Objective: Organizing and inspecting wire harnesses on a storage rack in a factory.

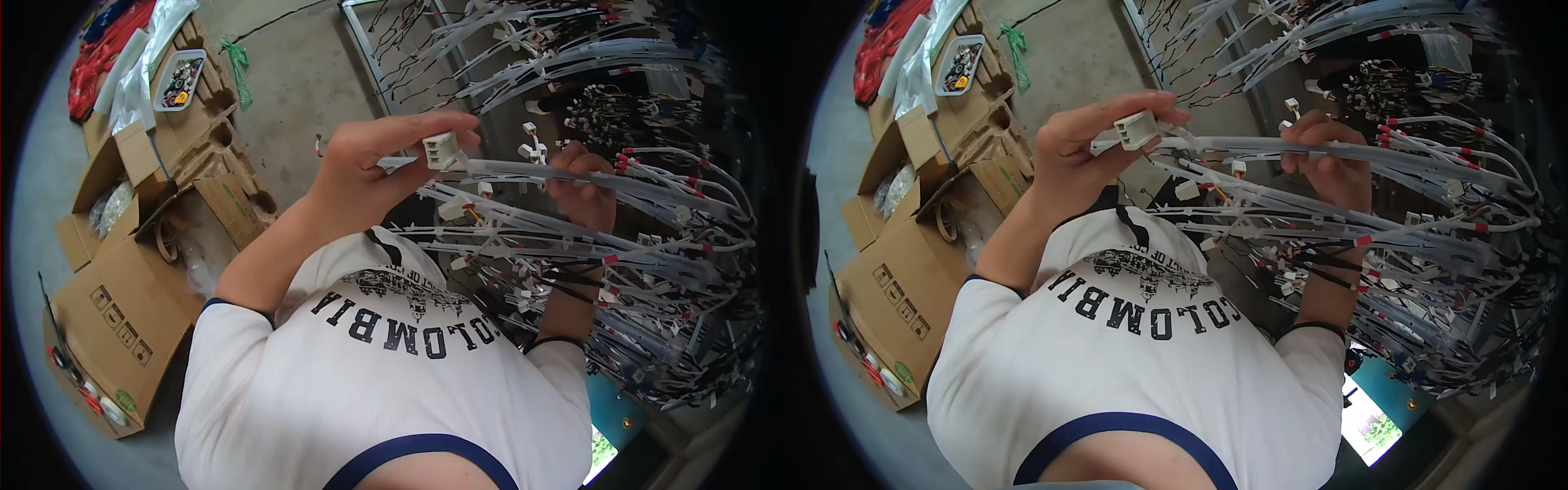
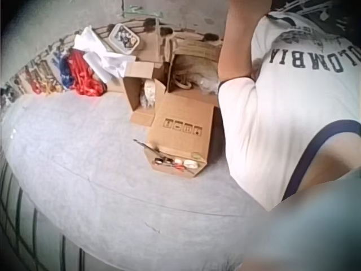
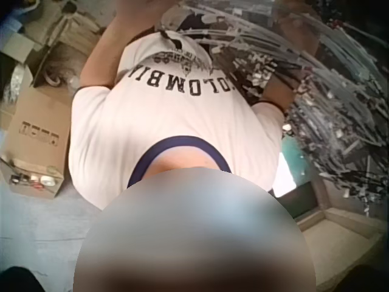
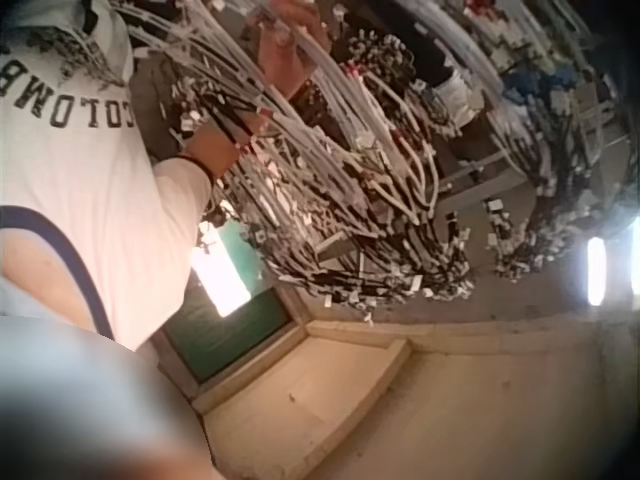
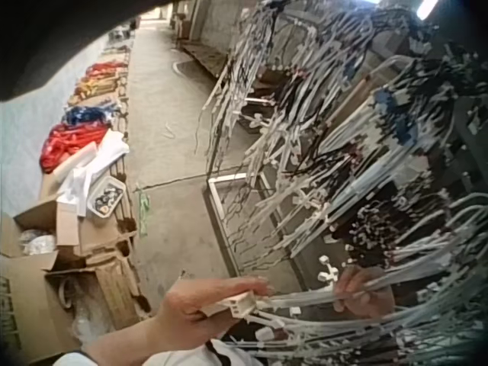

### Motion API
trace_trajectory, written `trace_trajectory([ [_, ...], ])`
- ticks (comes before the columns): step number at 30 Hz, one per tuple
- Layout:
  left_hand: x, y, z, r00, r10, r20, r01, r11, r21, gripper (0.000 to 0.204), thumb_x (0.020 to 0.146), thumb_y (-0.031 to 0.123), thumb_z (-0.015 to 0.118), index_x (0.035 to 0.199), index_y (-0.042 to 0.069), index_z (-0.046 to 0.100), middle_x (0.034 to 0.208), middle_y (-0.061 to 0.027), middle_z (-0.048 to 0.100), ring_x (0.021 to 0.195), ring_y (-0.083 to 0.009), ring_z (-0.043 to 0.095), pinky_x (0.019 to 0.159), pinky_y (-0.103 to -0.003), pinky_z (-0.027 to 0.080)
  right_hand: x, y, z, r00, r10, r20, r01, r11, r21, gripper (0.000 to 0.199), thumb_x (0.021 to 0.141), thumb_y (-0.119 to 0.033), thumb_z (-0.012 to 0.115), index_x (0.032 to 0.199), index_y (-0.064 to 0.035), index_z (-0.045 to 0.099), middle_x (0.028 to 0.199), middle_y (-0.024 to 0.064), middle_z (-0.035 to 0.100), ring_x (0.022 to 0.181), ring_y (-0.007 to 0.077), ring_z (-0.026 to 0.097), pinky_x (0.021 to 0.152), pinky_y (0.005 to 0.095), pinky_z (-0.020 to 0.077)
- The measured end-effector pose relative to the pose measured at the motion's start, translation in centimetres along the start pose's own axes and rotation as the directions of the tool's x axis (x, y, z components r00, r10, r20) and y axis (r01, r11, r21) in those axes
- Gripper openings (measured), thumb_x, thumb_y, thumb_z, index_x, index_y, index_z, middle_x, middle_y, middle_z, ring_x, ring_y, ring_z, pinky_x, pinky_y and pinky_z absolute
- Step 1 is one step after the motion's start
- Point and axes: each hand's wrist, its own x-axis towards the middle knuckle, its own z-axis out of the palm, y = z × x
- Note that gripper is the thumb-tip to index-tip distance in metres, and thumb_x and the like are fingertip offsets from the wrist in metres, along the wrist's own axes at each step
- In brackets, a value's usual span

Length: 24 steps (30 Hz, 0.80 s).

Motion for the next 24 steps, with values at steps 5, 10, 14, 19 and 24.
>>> trace_trajectory([
  [5, 1.3, -4.3, -5.8, 0.965, -0.204, 0.162, 0.25, 0.898, -0.362, 0.053, 0.085, -0.001, 0.061, 0.135, 0.004, 0.045, 0.128, -0.0128, 0.055, 0.114, -0.0201, 0.057, 0.095, -0.033, 0.048, -0.1, -0.1, -0.2, 0.997, -0.052, -0.05, 0.048, 0.995, -0.086, 0.04, 0.085, -0.031, 0.067, 0.109, -0.0006, 0.06, 0.109, 0.0152, 0.055, 0.081, 0.0175, 0.055, 0.07, 0.0303, 0.0448],
  [10, -2.4, -11.3, -9.9, 0.714, -0.556, 0.426, 0.596, 0.801, 0.047, 0.048, 0.085, 0.015, 0.064, 0.131, 0.008, 0.051, 0.125, -0.0071, 0.058, 0.118, -0.0168, 0.051, 0.098, -0.032, 0.042, 0.3, 0.3, -1.0, 0.992, -0.059, -0.108, 0.052, 0.997, -0.063, 0.038, 0.085, -0.028, 0.069, 0.11, -0.0007, 0.059, 0.113, 0.0154, 0.054, 0.086, 0.016, 0.054, 0.073, 0.0283, 0.0443],
  [14, -3.4, -12.8, -7.5, 0.646, -0.646, 0.406, 0.554, 0.763, 0.334, 0.034, 0.083, 0.015, 0.068, 0.115, 0.005, 0.063, 0.106, -0.0051, 0.065, 0.103, -0.0123, 0.058, 0.088, -0.028, 0.045, -0.5, 0.2, -1.3, 0.98, -0.02, -0.2, 0.02, 1.0, -0.001, 0.036, 0.085, -0.026, 0.068, 0.11, -0.0009, 0.059, 0.115, 0.0169, 0.054, 0.087, 0.0175, 0.056, 0.075, 0.0282, 0.0471],
  [19, -4.6, -14.4, -7.3, 0.681, -0.656, 0.326, 0.689, 0.724, 0.016, 0.026, 0.087, 0.015, 0.065, 0.106, -0.003, 0.064, 0.089, -0.0031, 0.07, 0.087, -0.0091, 0.062, 0.078, -0.023, 0.047, -0.5, 0.5, -1.6, 0.977, -0.005, -0.212, 0.025, 0.995, 0.093, 0.037, 0.084, -0.021, 0.069, 0.112, -0.0006, 0.055, 0.117, 0.018, 0.053, 0.089, 0.0215, 0.059, 0.079, 0.0308, 0.0505],
  [24, -4.5, -17.1, -6.3, 0.859, -0.51, 0.032, 0.456, 0.793, 0.405, 0.027, 0.085, 0.017, 0.065, 0.108, 0.002, 0.064, 0.103, -0.0115, 0.065, 0.09, -0.024, 0.064, 0.081, -0.033, 0.05, 0.4, -0.2, -1.1, 0.959, 0.177, -0.22, -0.151, 0.98, 0.128, 0.017, 0.088, -0.014, 0.06, 0.098, -0.0019, 0.054, 0.087, 0.0049, 0.053, 0.065, 0.0104, 0.045, 0.061, 0.0257, 0.0365],
])
